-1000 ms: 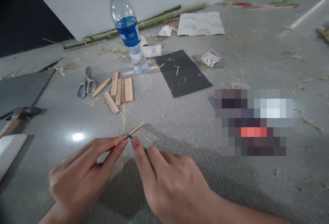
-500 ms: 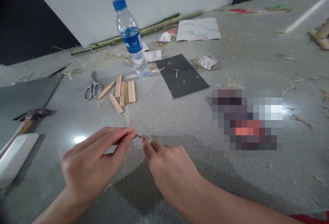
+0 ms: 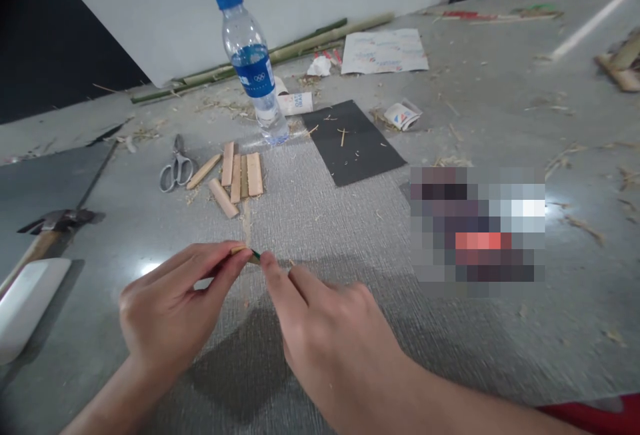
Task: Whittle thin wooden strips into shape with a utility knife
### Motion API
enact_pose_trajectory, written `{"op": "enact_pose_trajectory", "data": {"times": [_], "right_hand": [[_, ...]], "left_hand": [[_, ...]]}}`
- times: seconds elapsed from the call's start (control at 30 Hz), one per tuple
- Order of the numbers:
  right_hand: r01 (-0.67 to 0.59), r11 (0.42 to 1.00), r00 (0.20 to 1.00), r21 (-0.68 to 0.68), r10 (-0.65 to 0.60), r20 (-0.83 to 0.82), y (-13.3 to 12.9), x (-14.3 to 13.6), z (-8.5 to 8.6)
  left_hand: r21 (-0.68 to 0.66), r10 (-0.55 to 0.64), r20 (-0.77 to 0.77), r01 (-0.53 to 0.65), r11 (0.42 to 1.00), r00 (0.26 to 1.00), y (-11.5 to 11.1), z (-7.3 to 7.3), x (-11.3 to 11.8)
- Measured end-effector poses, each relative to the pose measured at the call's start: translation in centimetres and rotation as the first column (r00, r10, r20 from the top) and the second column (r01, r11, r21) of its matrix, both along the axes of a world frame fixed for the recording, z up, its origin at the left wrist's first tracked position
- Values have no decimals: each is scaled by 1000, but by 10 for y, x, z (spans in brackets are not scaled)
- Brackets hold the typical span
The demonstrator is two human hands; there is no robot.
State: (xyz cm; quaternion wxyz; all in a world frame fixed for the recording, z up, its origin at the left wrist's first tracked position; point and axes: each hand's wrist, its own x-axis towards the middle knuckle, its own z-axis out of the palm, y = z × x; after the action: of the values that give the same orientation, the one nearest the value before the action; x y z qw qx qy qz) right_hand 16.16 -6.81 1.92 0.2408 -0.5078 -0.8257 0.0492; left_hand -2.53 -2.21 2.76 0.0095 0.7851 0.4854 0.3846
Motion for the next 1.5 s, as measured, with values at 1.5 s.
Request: {"op": "enact_pose_trajectory", "data": {"times": [1.5], "right_hand": [[-35, 999, 999, 17, 35, 22, -19, -5, -11]], "left_hand": [[59, 1, -128, 7, 998, 992, -15, 19, 3]]}}
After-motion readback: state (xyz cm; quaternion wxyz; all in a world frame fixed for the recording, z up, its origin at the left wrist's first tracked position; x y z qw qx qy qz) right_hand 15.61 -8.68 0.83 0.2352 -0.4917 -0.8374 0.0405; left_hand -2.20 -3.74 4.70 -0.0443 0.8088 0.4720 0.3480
